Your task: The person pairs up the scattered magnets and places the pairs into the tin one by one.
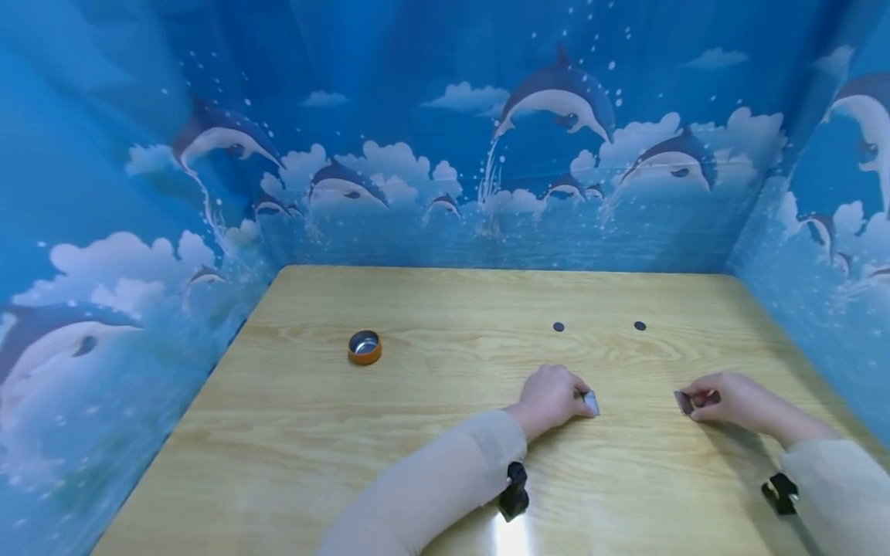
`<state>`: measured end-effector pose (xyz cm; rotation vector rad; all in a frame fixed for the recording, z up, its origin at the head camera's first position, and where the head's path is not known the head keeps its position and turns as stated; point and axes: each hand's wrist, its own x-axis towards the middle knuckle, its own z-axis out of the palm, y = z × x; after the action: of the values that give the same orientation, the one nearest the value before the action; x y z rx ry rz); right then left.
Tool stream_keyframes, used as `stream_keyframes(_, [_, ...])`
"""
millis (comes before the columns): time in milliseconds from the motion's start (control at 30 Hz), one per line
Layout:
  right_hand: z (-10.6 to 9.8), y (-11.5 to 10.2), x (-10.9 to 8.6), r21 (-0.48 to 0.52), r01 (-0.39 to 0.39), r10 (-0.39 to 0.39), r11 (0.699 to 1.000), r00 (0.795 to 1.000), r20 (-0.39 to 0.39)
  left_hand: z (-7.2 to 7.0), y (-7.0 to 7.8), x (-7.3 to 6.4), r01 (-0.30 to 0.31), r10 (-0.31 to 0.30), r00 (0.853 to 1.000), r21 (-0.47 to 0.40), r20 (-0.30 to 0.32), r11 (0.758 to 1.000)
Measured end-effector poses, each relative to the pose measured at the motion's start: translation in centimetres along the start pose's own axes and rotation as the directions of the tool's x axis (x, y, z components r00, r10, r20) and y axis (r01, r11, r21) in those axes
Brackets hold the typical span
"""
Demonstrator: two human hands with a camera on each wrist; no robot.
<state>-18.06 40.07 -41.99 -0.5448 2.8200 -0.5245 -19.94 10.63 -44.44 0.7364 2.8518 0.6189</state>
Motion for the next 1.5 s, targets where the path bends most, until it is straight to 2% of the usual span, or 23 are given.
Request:
stream_keyframes(267, [0.0, 0.1, -0.2, 0.000, 0.017, -0.017, 1.000, 1.000, 0.008, 0.1, 0.5, 0.2, 0.008, -0.009, 1.000, -0.032, -0.002, 0.999])
stream_keyframes(367, [0.0, 0.0, -0.1, 0.004, 0.008, -0.008, 1.000, 1.000, 0.013, 0.2, 0.6, 0.2, 0.005, -0.005, 1.000, -0.028, -0.007, 1.000])
stream_keyframes(667, [0.2, -0.3, 0.2, 0.016, 0.043, -0.043, 0.999, 0.999, 0.012, 0.2, 0.9, 0.7, -0.002, 0.001, 1.000, -0.014, -0.018, 1.000])
stream_keyframes(867, [0.3, -0.5, 0.5, 0.009, 0.055, -0.055, 0.998, 0.998, 0.012, 0.3, 0.9, 0.9, -0.008, 0.007, 1.000, -0.033, -0.029, 0.999])
stream_keyframes(1200, [1.2, -1.1, 0.2, 0.062, 0.109, -0.110, 0.992, 0.994, 0.014, 1.0, 1.6, 0.4, 0.015, -0.015, 1.000, -0.019, -0.003, 1.000])
stream_keyframes(1500, [1.0, -1.6, 0.5, 0.049, 0.060, -0.061, 0.997, 0.998, 0.016, 0.9, 1.8, 0.9, 0.014, -0.014, 1.000, -0.014, -0.013, 1.000])
